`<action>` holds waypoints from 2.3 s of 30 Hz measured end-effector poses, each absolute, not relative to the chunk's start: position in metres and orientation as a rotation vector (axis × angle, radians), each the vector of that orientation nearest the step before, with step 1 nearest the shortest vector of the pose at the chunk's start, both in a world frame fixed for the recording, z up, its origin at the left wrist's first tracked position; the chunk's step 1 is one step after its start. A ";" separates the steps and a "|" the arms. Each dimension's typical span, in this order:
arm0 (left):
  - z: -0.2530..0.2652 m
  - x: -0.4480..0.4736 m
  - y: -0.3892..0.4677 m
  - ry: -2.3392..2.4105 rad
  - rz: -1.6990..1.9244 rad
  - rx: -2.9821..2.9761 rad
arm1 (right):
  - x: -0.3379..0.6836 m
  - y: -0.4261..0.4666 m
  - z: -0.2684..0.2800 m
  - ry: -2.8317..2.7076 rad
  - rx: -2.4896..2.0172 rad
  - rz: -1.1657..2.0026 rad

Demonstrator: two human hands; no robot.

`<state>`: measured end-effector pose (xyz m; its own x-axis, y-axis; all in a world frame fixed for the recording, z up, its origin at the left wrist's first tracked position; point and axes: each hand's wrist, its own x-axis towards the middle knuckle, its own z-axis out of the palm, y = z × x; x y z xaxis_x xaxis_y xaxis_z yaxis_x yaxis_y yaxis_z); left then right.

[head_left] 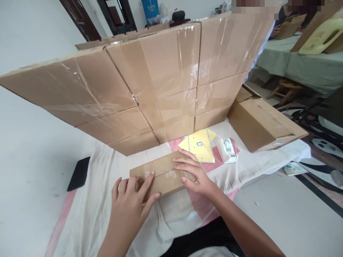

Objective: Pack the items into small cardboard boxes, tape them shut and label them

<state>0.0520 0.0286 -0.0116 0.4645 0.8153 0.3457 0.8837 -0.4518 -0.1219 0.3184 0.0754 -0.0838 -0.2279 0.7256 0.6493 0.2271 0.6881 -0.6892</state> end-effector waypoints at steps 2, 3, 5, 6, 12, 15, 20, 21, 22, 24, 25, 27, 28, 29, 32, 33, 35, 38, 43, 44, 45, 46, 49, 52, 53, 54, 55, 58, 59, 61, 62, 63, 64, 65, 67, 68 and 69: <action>-0.010 0.066 0.034 -1.456 -0.348 -2.446 | 0.318 0.076 -0.081 -1.774 -0.753 0.552; -0.010 0.072 0.037 -1.457 -0.355 -2.463 | 0.318 0.075 -0.080 -1.773 -0.754 0.549; -0.010 0.080 0.041 -1.437 -0.368 -2.499 | 0.318 0.074 -0.078 -1.775 -0.765 0.549; -0.011 0.082 0.042 -1.426 -0.369 -2.502 | 0.318 0.074 -0.078 -1.780 -0.773 0.550; -0.018 0.082 0.038 -1.374 -0.294 -2.423 | 0.317 0.075 -0.080 -1.797 -0.782 0.516; -0.020 0.083 0.034 -1.368 -0.243 -2.390 | 0.317 0.075 -0.079 -1.788 -0.775 0.508; -0.029 0.087 0.024 -1.368 -0.262 -2.338 | 0.322 0.073 -0.077 -1.844 -0.815 0.522; -0.032 0.088 0.022 -1.382 -0.267 -2.331 | 0.322 0.073 -0.077 -1.863 -0.829 0.519; -0.034 0.088 0.020 -1.389 -0.269 -2.331 | 0.322 0.073 -0.076 -1.883 -0.843 0.514; -0.039 0.088 0.018 -1.393 -0.274 -2.342 | 0.321 0.072 -0.075 -1.921 -0.854 0.513; -0.040 0.086 0.017 -1.391 -0.284 -2.352 | 0.321 0.071 -0.074 -1.923 -0.844 0.521; -0.040 0.081 0.019 -1.409 -0.330 -2.391 | 0.324 0.066 -0.074 -1.833 -0.813 0.542; -0.038 0.077 0.021 -1.432 -0.367 -2.422 | 0.329 0.061 -0.075 -1.744 -0.826 0.559; -0.035 0.071 0.022 -1.444 -0.404 -2.469 | 0.338 0.056 -0.077 -1.632 -0.865 0.576; -0.024 0.059 0.024 -1.403 -0.467 -2.636 | 0.384 0.038 -0.087 -1.233 -1.096 0.538; -0.020 0.060 0.023 -1.409 -0.485 -2.629 | 0.404 0.034 -0.090 -1.107 -1.178 0.494; -0.015 0.077 0.018 -1.453 -0.668 -2.472 | 0.445 0.032 -0.094 -0.897 -1.346 0.445; -0.017 0.150 0.011 -1.212 -1.160 -2.343 | 0.492 0.044 -0.094 -0.810 -1.636 0.676; -0.069 0.313 0.054 -1.005 -1.049 -3.056 | 0.517 0.070 -0.088 -0.851 -1.782 0.988; -0.084 0.334 0.070 -1.137 -1.065 -3.052 | 0.518 0.072 -0.086 -0.845 -1.789 1.018; -0.098 0.349 0.085 -1.272 -1.104 -3.032 | 0.519 0.073 -0.085 -0.839 -1.791 1.043; -0.110 0.359 0.100 -1.359 -1.154 -3.040 | 0.521 0.073 -0.083 -0.836 -1.790 1.067; -0.136 0.363 0.125 -1.383 -1.299 -3.157 | 0.526 0.075 -0.077 -0.819 -1.802 1.171; -0.141 0.355 0.129 -1.281 -1.341 -3.271 | 0.530 0.083 -0.071 -0.774 -1.838 1.337; -0.140 0.354 0.128 -1.280 -1.350 -3.282 | 0.531 0.087 -0.070 -0.746 -1.842 1.414; -0.139 0.353 0.128 -1.284 -1.359 -3.288 | 0.532 0.090 -0.070 -0.706 -1.836 1.497; -0.137 0.353 0.127 -1.284 -1.367 -3.289 | 0.532 0.093 -0.069 -0.654 -1.827 1.573; -0.136 0.355 0.127 -1.301 -1.374 -3.277 | 0.530 0.100 -0.069 -0.508 -1.823 1.697; -0.136 0.355 0.127 -1.326 -1.372 -3.259 | 0.529 0.102 -0.069 -0.488 -1.839 1.693; -0.139 0.357 0.128 -1.381 -1.369 -3.223 | 0.526 0.104 -0.067 -0.478 -1.870 1.679; -0.140 0.357 0.128 -1.396 -1.370 -3.210 | 0.524 0.105 -0.066 -0.480 -1.882 1.665; -0.141 0.358 0.128 -1.408 -1.375 -3.196 | 0.522 0.105 -0.064 -0.483 -1.895 1.644; -0.141 0.358 0.128 -1.419 -1.383 -3.184 | 0.520 0.104 -0.063 -0.491 -1.908 1.615; -0.142 0.358 0.129 -1.428 -1.394 -3.175 | 0.517 0.103 -0.061 -0.501 -1.921 1.580; -0.142 0.359 0.129 -1.446 -1.404 -3.157 | 0.513 0.100 -0.056 -0.526 -1.940 1.515; -0.143 0.359 0.129 -1.448 -1.397 -3.155 | 0.511 0.098 -0.053 -0.537 -1.945 1.492; -0.143 0.359 0.129 -1.442 -1.387 -3.155 | 0.509 0.096 -0.050 -0.544 -1.946 1.475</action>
<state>0.3588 0.1289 -0.1428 0.4755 0.8039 0.3573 0.3882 -0.5562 0.7348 0.5089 0.0957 -0.0504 0.2885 0.6571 -0.6964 -0.0476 -0.7166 -0.6958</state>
